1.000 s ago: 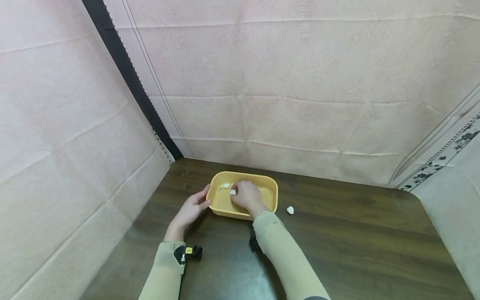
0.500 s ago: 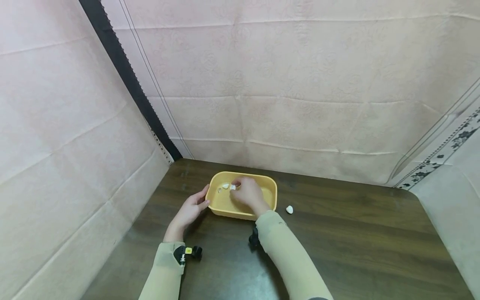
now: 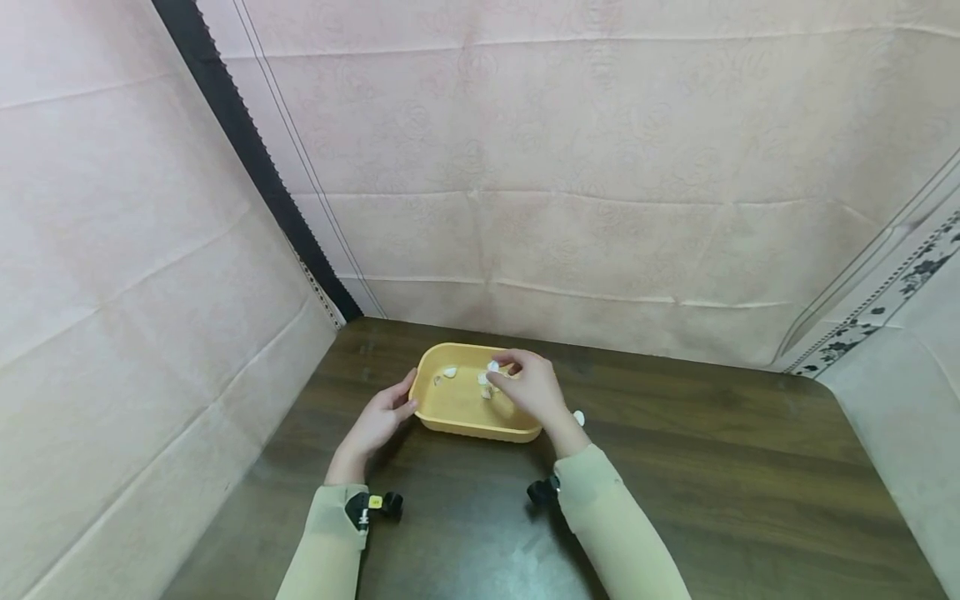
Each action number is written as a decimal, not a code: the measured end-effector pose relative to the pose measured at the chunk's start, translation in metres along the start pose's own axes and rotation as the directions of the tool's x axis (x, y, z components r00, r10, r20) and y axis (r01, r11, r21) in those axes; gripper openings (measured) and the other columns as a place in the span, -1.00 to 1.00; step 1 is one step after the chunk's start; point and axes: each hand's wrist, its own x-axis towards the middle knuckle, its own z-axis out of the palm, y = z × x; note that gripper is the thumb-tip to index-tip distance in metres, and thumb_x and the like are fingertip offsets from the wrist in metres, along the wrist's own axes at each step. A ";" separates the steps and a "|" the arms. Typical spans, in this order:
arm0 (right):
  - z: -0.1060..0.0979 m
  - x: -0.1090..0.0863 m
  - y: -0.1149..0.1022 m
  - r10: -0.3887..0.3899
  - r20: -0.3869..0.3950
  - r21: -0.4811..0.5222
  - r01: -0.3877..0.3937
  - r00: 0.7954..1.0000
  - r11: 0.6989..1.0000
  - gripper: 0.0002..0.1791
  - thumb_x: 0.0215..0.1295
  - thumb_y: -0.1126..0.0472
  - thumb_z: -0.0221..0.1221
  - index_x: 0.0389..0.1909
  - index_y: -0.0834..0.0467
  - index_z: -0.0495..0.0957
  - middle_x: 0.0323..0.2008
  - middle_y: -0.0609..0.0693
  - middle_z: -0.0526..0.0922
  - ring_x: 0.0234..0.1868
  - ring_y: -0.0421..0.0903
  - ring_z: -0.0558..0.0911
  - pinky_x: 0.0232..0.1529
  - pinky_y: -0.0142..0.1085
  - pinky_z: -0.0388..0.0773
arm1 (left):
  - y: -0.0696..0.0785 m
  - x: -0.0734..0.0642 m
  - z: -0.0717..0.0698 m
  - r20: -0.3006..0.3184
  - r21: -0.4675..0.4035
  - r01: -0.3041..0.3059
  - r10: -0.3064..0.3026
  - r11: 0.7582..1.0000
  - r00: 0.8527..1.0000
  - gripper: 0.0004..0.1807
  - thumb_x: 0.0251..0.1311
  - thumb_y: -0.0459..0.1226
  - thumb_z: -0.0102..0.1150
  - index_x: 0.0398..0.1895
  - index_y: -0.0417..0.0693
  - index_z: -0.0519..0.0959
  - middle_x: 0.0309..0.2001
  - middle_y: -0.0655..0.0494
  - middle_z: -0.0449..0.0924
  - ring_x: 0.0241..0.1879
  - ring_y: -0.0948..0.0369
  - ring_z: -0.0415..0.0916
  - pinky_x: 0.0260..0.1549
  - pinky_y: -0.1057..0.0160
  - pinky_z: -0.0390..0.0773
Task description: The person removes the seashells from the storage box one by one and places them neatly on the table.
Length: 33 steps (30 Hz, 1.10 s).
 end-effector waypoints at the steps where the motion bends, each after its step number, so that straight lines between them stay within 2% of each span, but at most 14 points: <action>1: -0.006 -0.004 0.002 -0.011 -0.019 0.005 0.011 1.000 1.000 -0.62 0.30 0.09 0.52 0.09 0.12 0.79 -0.07 -0.05 0.82 -0.11 -0.02 0.70 -0.08 -0.14 0.63 | 0.000 0.000 0.000 0.002 -0.001 0.001 -0.001 1.000 1.000 -0.33 0.58 -0.44 0.06 0.68 -0.21 0.15 0.67 -0.08 0.10 0.63 -0.06 0.09 0.55 -0.10 0.18; 7: -0.037 -0.030 0.015 0.004 -0.107 0.032 0.000 0.994 0.999 -0.64 0.32 0.07 0.51 0.09 0.08 0.79 -0.10 -0.01 0.80 -0.14 -0.03 0.68 -0.18 -0.23 0.62 | 0.000 -0.001 0.000 -0.007 -0.004 0.007 -0.007 1.000 1.000 -0.33 0.57 -0.44 0.07 0.67 -0.20 0.16 0.67 -0.06 0.11 0.63 -0.05 0.10 0.54 -0.09 0.20; 10: -0.050 -0.041 0.025 0.052 -0.128 0.057 -0.045 0.990 0.997 -0.60 0.33 0.06 0.50 0.12 0.11 0.77 -0.10 0.02 0.78 -0.14 -0.03 0.66 -0.25 -0.31 0.63 | -0.001 -0.001 -0.001 -0.009 -0.005 0.001 -0.001 1.000 1.000 -0.33 0.58 -0.43 0.07 0.67 -0.22 0.17 0.67 -0.06 0.11 0.62 -0.06 0.10 0.54 -0.09 0.19; 13: -0.061 -0.052 0.035 0.106 -0.129 0.063 -0.098 0.986 0.993 -0.56 0.36 0.02 0.48 0.17 0.13 0.74 -0.07 0.04 0.78 -0.09 -0.02 0.66 -0.24 -0.37 0.63 | -0.001 0.000 -0.001 -0.005 0.000 -0.006 0.006 1.000 1.000 -0.34 0.58 -0.43 0.07 0.67 -0.23 0.16 0.67 -0.07 0.11 0.63 -0.06 0.10 0.55 -0.09 0.18; 18: -0.079 -0.069 0.055 0.175 -0.102 0.043 -0.171 0.979 0.984 -0.51 0.40 -0.05 0.44 0.21 0.14 0.71 -0.01 0.06 0.76 -0.01 -0.02 0.65 -0.13 -0.41 0.62 | -0.001 0.001 -0.001 0.003 -0.004 -0.014 0.014 1.000 1.000 -0.34 0.59 -0.42 0.06 0.67 -0.24 0.15 0.67 -0.10 0.10 0.63 -0.06 0.08 0.56 -0.10 0.15; 24: -0.096 -0.081 0.074 0.206 -0.029 -0.003 -0.206 0.978 0.979 -0.53 0.42 -0.02 0.43 0.20 0.17 0.71 -0.03 0.07 0.76 -0.02 -0.03 0.67 -0.12 -0.41 0.63 | -0.001 0.002 -0.001 -0.002 -0.010 -0.012 0.012 1.000 1.000 -0.34 0.59 -0.42 0.07 0.67 -0.22 0.17 0.66 -0.09 0.12 0.63 -0.06 0.09 0.55 -0.12 0.16; 30: -0.103 -0.087 0.081 0.262 0.055 0.020 -0.263 0.964 0.965 -0.51 0.40 0.09 0.45 0.23 0.26 0.67 -0.02 0.12 0.77 -0.07 -0.03 0.69 -0.18 -0.37 0.66 | 0.000 0.002 -0.001 0.004 -0.008 -0.017 0.018 1.000 1.000 -0.34 0.58 -0.41 0.08 0.66 -0.24 0.18 0.66 -0.12 0.13 0.63 -0.08 0.09 0.55 -0.14 0.16; 33: -0.103 -0.088 0.084 0.284 0.069 0.000 -0.285 0.956 0.959 -0.55 0.39 0.09 0.46 0.18 0.25 0.70 -0.05 0.09 0.78 -0.07 -0.04 0.69 -0.18 -0.36 0.64 | -0.002 0.002 -0.001 0.004 -0.004 -0.017 0.017 1.000 1.000 -0.34 0.58 -0.41 0.08 0.66 -0.23 0.18 0.66 -0.12 0.13 0.63 -0.07 0.09 0.55 -0.14 0.16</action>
